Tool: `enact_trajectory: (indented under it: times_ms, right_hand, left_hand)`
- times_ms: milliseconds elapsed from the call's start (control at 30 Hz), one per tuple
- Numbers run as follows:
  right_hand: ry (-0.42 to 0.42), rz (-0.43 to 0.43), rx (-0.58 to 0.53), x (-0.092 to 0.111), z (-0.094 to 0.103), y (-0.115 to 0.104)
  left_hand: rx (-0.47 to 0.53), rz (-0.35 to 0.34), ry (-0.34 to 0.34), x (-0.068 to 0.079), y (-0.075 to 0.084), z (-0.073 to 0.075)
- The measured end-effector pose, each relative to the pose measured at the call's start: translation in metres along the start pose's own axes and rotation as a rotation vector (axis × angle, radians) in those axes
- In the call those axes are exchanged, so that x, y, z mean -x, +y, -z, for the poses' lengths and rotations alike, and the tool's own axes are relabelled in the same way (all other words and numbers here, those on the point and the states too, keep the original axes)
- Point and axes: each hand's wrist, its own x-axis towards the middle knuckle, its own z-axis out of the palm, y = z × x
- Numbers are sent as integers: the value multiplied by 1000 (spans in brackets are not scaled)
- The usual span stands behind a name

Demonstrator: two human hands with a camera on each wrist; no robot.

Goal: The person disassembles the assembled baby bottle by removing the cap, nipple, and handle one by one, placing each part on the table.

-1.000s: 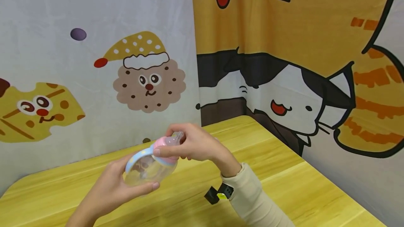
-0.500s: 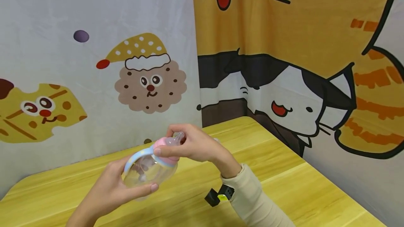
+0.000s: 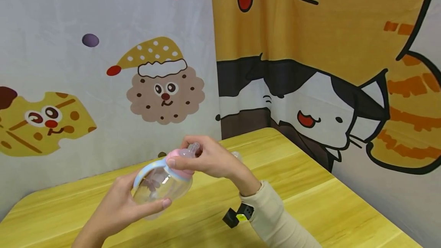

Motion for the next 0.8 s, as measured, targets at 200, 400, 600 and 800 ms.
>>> enact_trajectory:
  times_ms: [200, 400, 600, 800]
  right_hand:
    - [3, 6, -12, -1, 0, 2]
    - [-32, 32, -26, -2, 0, 2]
    - [-65, 81, -11, 0, 8, -2]
    - [-110, 82, 34, 4, 17, -1]
  left_hand:
    - [-3, -3, -4, -1, 0, 2]
    - [56, -1, -33, 1, -3, 4]
    - [125, -29, -74, -1, -5, 1]
    - [97, -17, -69, 0, -3, -4]
